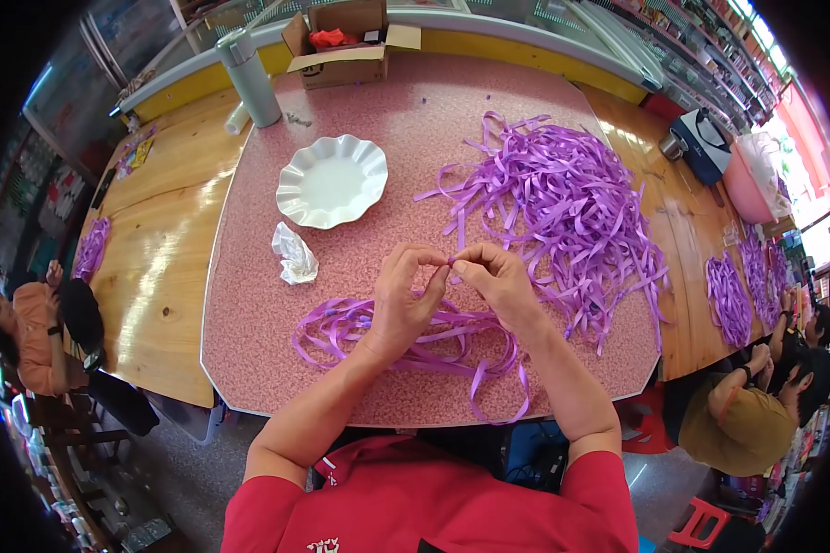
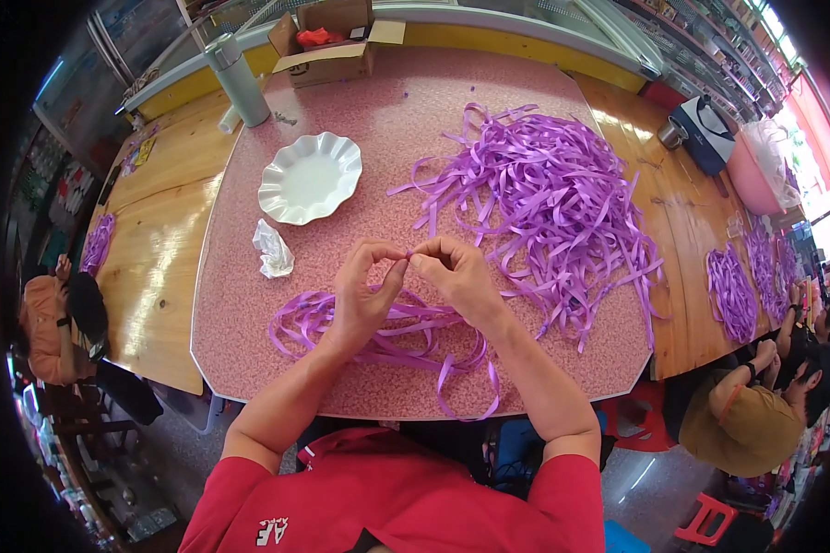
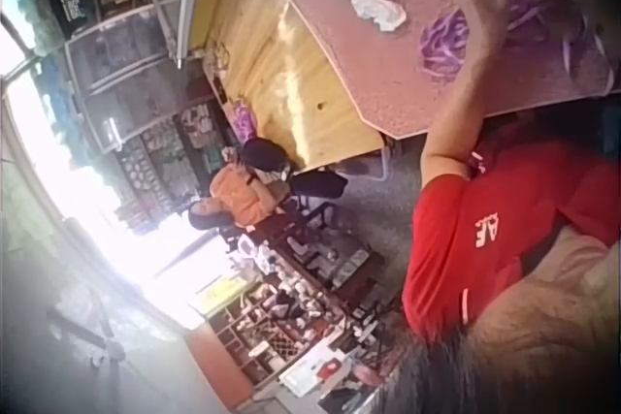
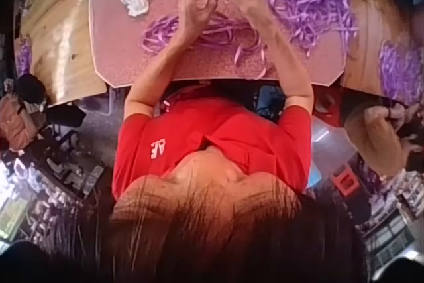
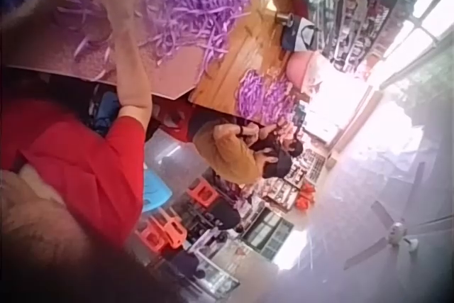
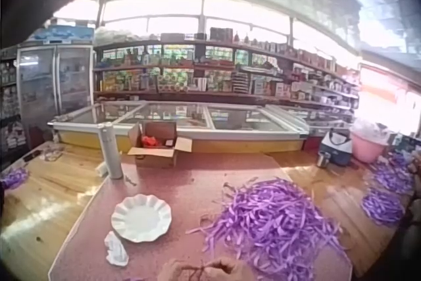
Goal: Untangling and sorting long purple ribbons from a large pile on a workshop table.
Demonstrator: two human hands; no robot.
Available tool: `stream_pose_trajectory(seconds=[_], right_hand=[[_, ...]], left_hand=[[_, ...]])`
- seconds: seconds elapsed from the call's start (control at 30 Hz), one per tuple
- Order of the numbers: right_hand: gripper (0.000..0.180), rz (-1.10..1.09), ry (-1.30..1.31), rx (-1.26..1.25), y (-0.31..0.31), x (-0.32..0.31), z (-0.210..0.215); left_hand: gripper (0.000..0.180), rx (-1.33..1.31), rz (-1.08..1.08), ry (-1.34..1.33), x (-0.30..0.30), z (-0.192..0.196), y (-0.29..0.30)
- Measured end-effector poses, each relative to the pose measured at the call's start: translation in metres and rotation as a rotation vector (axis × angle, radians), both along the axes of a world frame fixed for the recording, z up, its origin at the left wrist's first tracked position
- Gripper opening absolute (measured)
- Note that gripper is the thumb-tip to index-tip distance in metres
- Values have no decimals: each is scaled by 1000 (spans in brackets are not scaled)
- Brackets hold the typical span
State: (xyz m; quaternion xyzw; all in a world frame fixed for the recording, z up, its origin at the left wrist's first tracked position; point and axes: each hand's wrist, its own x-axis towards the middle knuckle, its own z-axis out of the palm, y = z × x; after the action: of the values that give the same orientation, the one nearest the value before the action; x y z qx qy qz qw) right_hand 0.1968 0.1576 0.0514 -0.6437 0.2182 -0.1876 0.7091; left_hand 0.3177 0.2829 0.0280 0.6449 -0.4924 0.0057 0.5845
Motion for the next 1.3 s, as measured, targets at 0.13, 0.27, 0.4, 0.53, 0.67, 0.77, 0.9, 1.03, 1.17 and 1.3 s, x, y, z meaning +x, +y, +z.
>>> stream_pose_trajectory(seconds=[0.13, 0.27, 0.4, 0.53, 0.67, 0.77, 0.9, 1.03, 1.17, 1.3], right_hand=[[11, 6, -13, -194, -2, 0, -4], [11, 10, 23, -344, -3, -1, 0], [10, -8, 26, -501, -3, -1, 3], [9, -22, 29, -522, -2, -1, 4], [15, -51, 21, -507, -4, -3, 4], [13, -30, 57, -500, -2, -3, 6], [11, -3, 47, -453, -3, -4, 7], [12, 4, 44, -366, -3, -4, 4], [13, 19, 61, -438, -3, -3, 4], [14, 13, 101, -486, -2, -3, 9]], left_hand=[[15, 19, -44, 69, 3, -1, 1], [14, 22, -75, 106, 4, -2, 2], [13, 36, -70, 113, 4, -3, 2], [12, 30, -66, 120, 4, -5, 2], [12, 45, -65, 130, 4, -4, 3], [12, 54, -62, 128, 4, -3, 4], [11, 69, -58, 132, 4, -5, 4], [11, 79, -58, 112, 3, -4, 3], [14, 66, -65, 149, 2, -6, 2], [14, 60, -59, 142, 3, -8, 2]])
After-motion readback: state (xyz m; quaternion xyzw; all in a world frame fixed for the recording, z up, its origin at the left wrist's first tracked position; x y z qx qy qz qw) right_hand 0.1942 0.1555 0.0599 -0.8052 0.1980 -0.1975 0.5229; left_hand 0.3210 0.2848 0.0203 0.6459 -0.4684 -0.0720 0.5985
